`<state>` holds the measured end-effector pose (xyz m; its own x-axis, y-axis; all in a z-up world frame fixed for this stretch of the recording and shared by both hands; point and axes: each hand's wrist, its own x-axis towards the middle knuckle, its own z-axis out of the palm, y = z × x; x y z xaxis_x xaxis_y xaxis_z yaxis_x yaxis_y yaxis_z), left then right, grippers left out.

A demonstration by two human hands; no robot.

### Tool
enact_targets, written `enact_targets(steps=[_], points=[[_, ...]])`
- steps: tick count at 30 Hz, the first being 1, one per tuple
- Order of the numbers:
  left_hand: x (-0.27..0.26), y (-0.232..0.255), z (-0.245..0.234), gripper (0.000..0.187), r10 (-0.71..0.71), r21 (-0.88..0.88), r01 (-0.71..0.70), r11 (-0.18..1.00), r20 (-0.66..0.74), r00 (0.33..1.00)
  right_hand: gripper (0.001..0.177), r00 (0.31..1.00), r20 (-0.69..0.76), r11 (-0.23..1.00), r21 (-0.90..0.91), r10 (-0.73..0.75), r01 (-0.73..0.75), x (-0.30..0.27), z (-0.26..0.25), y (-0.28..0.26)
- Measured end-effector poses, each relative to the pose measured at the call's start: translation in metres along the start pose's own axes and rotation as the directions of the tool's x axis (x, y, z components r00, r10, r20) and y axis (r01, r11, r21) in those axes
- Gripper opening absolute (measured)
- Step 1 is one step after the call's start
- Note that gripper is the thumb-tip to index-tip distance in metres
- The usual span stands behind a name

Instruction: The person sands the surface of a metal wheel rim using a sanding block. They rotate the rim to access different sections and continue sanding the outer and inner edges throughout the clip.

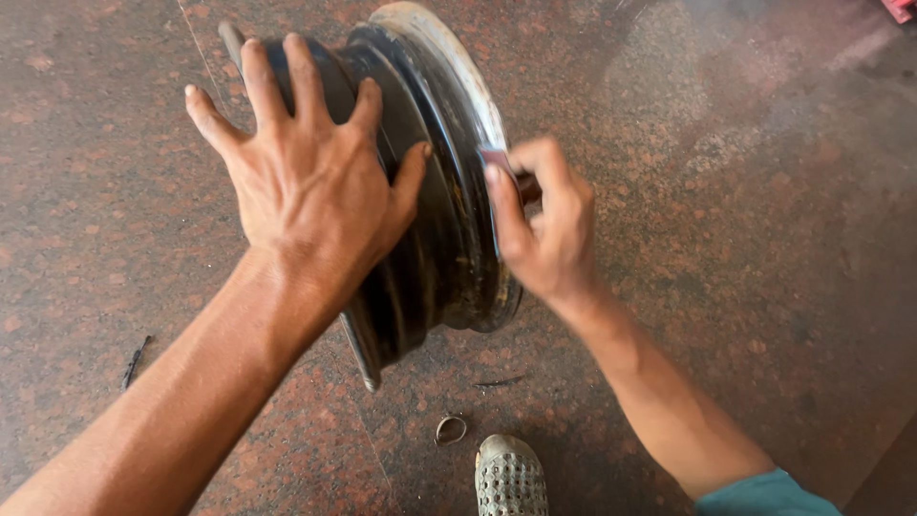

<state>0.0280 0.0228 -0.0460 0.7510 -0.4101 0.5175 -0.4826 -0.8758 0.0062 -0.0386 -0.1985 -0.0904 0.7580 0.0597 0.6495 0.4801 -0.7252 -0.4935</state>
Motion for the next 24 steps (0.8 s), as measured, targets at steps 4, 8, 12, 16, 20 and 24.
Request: enact_targets(steps=[4, 8, 12, 16, 20, 24], points=[[0.006, -0.007, 0.008, 0.060, 0.032, -0.067, -0.026, 0.997, 0.097, 0.995, 0.018, 0.961, 0.101, 0.939, -0.206, -0.258, 0.274, 0.084, 0.004, 0.032], [0.018, -0.021, 0.009, 0.053, 0.047, -0.162, -0.024, 0.986, 0.137, 0.989, 0.015, 0.936, 0.166, 0.930, -0.152, -0.310, 0.334, 0.108, 0.005, 0.042], [0.022, -0.023, 0.015, 0.053, 0.065, -0.168, -0.047, 0.985, 0.106, 0.992, 0.023, 0.967, 0.056, 0.933, -0.256, -0.247, 0.253, 0.039, -0.006, 0.019], [0.022, -0.022, 0.019, 0.054, 0.080, -0.112, -0.070, 0.991, 0.089, 0.993, 0.023, 0.947, 0.168, 0.913, -0.264, -0.272, 0.309, 0.078, -0.003, 0.035], [0.034, -0.028, 0.020, 0.053, 0.062, -0.145, -0.036, 0.989, 0.173, 0.983, 0.013, 0.947, 0.237, 0.950, -0.173, -0.215, 0.259, 0.105, 0.003, 0.042], [0.037, -0.031, 0.023, 0.054, 0.062, -0.155, -0.032, 0.987, 0.195, 0.979, 0.019, 0.968, 0.108, 0.944, -0.222, -0.227, 0.246, 0.040, -0.005, 0.023]])
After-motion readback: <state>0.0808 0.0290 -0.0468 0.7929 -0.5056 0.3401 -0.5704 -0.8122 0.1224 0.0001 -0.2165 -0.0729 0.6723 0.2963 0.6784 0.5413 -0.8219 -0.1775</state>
